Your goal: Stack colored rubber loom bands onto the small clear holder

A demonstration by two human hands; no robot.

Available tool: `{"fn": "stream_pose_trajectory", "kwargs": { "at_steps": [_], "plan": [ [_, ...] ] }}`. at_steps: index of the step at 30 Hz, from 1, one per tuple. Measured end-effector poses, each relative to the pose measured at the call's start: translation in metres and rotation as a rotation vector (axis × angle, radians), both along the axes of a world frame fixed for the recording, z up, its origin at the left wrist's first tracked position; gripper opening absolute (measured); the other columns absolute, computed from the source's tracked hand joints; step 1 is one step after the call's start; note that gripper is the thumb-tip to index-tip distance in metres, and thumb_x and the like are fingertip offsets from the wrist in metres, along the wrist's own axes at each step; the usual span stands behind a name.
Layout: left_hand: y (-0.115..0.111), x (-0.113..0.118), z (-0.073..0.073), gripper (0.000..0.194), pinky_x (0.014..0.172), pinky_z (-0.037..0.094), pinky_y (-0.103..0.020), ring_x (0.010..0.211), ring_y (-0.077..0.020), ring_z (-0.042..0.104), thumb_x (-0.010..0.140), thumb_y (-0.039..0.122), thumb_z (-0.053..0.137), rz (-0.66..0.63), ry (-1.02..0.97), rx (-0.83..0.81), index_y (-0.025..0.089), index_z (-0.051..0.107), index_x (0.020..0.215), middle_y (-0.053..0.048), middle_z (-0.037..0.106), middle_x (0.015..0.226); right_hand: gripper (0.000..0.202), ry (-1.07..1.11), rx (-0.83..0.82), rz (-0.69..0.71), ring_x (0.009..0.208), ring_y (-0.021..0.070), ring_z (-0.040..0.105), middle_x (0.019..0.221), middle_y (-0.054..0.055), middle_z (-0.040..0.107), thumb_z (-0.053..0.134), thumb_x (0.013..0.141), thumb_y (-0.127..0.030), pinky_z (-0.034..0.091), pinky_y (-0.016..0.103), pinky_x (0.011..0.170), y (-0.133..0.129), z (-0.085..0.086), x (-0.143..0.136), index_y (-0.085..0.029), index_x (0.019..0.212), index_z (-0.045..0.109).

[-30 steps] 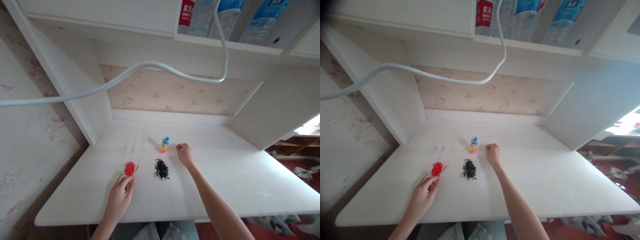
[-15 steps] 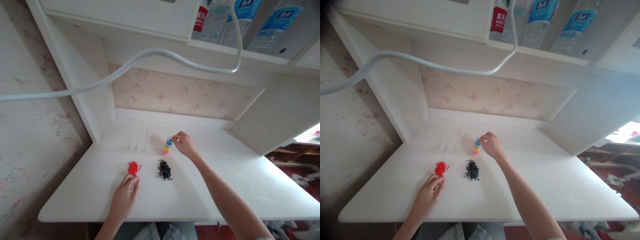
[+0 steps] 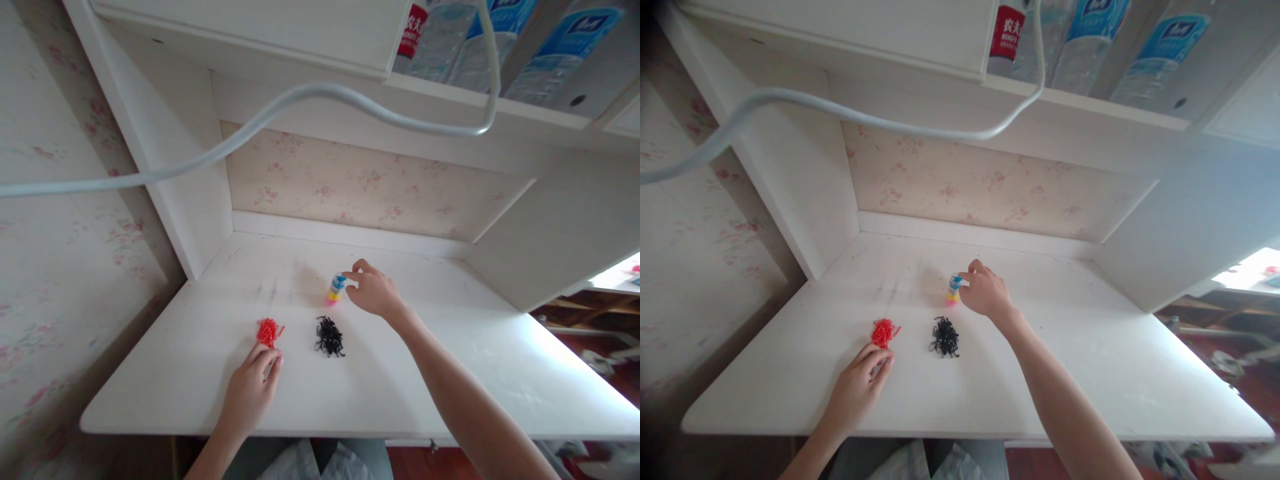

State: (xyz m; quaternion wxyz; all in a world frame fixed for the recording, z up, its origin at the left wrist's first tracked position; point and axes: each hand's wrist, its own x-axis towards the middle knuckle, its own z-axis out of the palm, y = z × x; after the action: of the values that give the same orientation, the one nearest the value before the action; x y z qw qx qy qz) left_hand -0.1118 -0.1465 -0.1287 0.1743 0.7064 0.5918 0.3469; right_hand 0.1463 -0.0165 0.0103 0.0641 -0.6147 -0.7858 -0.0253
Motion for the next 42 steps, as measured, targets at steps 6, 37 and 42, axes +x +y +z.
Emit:
{"fn": "stream_pose_trajectory", "kwargs": {
  "at_steps": [6,37,42],
  "plan": [
    [-0.002,0.001,0.001,0.024,0.062,0.048,-0.022,0.072,-0.0125,0.061,0.092,0.036,0.042,0.006,0.000,-0.021,0.023,0.062,0.091,-0.002,0.063,0.095,0.037,-0.089,-0.027,0.042,0.106,0.0210,0.051,0.124,0.002,0.048,0.046,0.076,-0.022,0.045,0.031,0.076,0.000,0.001,-0.005,-0.033,0.104,0.068],
    [-0.001,0.003,0.011,0.024,0.069,0.050,-0.026,0.079,-0.0156,0.062,0.092,0.033,0.040,0.076,0.038,0.011,0.021,0.061,0.092,-0.006,0.063,0.095,0.041,0.154,-0.032,0.145,0.099,0.0167,0.058,0.129,-0.001,0.051,0.046,0.080,-0.021,0.046,0.030,0.085,0.011,-0.002,0.007,-0.034,0.115,0.063],
    [-0.003,-0.002,0.021,0.020,0.069,0.048,-0.025,0.081,-0.0158,0.063,0.092,0.033,0.042,0.208,0.236,-0.037,0.023,0.060,0.095,-0.003,0.064,0.096,0.038,0.281,0.092,0.166,0.099,0.0172,0.056,0.125,0.003,0.053,0.048,0.082,-0.019,0.047,0.029,0.083,0.000,-0.006,0.015,-0.030,0.115,0.063]
  ]
}}
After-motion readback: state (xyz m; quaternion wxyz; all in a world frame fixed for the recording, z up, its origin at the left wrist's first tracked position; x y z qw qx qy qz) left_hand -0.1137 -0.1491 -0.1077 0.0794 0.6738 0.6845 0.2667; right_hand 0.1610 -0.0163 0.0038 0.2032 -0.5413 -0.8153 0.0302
